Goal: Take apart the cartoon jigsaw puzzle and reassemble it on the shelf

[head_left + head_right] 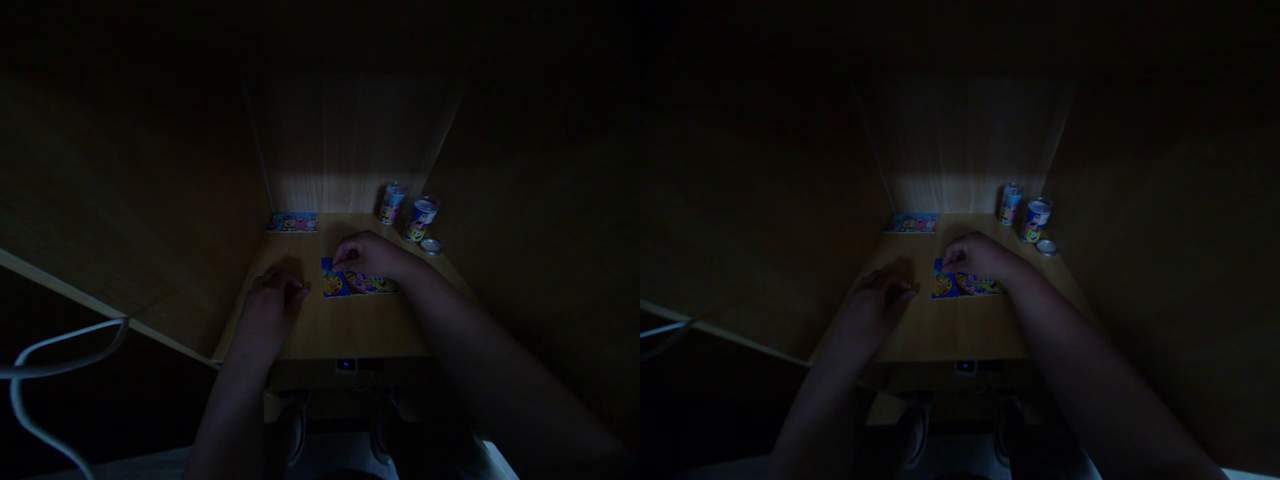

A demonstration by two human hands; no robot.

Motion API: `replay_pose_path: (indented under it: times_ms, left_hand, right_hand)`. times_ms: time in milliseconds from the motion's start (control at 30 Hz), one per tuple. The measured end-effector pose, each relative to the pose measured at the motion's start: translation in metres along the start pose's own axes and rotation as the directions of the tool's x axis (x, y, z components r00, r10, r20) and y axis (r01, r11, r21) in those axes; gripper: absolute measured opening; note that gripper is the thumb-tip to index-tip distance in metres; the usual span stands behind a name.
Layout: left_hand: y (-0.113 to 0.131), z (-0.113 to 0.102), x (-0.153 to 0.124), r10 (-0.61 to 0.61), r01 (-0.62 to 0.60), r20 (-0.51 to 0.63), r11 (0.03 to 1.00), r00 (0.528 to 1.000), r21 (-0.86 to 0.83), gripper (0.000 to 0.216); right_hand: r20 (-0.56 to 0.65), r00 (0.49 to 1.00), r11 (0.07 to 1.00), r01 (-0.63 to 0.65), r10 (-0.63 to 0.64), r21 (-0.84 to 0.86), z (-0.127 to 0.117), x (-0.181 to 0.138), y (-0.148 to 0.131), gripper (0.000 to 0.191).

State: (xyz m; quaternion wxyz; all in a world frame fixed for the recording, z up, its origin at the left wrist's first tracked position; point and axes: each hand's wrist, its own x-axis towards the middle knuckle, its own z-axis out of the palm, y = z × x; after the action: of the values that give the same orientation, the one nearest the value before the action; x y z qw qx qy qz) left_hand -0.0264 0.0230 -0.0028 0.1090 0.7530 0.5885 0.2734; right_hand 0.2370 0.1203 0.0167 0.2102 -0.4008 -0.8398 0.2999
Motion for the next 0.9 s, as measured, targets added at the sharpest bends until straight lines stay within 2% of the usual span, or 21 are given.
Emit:
replay_pose_path:
  times_ms: [100, 233, 400, 567, 800, 900]
  left_hand:
    - [0.004, -0.002, -0.002, -0.032, 0.038, 0.054, 0.993, 0.998, -0.114, 0.003]
    - [0.009, -0.006, -0.005, -0.01, 0.026, 0.075, 0.978, 0.997, -0.208, 0.008]
    - [0.008, -0.005, -0.006, 0.137, -0.14, -0.028, 0.968, 0.99, -0.209, 0.013]
    - [0.008, -0.005, -0.006, 0.263, -0.271, -0.064, 0.934, 0.963, -0.231, 0.019]
    - [0.005, 0.002, -0.009, 0.179, -0.191, -0.068, 0.891, 0.982, -0.411, 0.037]
    - [0.008, 0.004, -0.01, 0.183, -0.191, -0.064, 0.853, 0.981, -0.486, 0.037]
  right_hand:
    - [-0.004, 1.0, 0.999, 0.005, -0.005, 0.039, 0.002, 0.0, 0.001, 0.016]
    - [-0.002, 0.999, 0.99, 0.035, -0.035, 0.136, 0.004, 0.0, -0.002, 0.019]
    - [0.047, 0.998, 0.967, 0.038, -0.052, 0.252, 0.003, -0.001, -0.013, 0.023]
    - [0.102, 0.994, 0.94, 0.003, -0.04, 0.34, 0.002, -0.002, -0.019, 0.024]
    - [0.187, 0.982, 0.922, -0.054, -0.021, 0.383, 0.004, -0.005, -0.024, 0.031]
    - [0.244, 0.969, 0.909, -0.083, -0.021, 0.408, 0.004, -0.006, -0.029, 0.029]
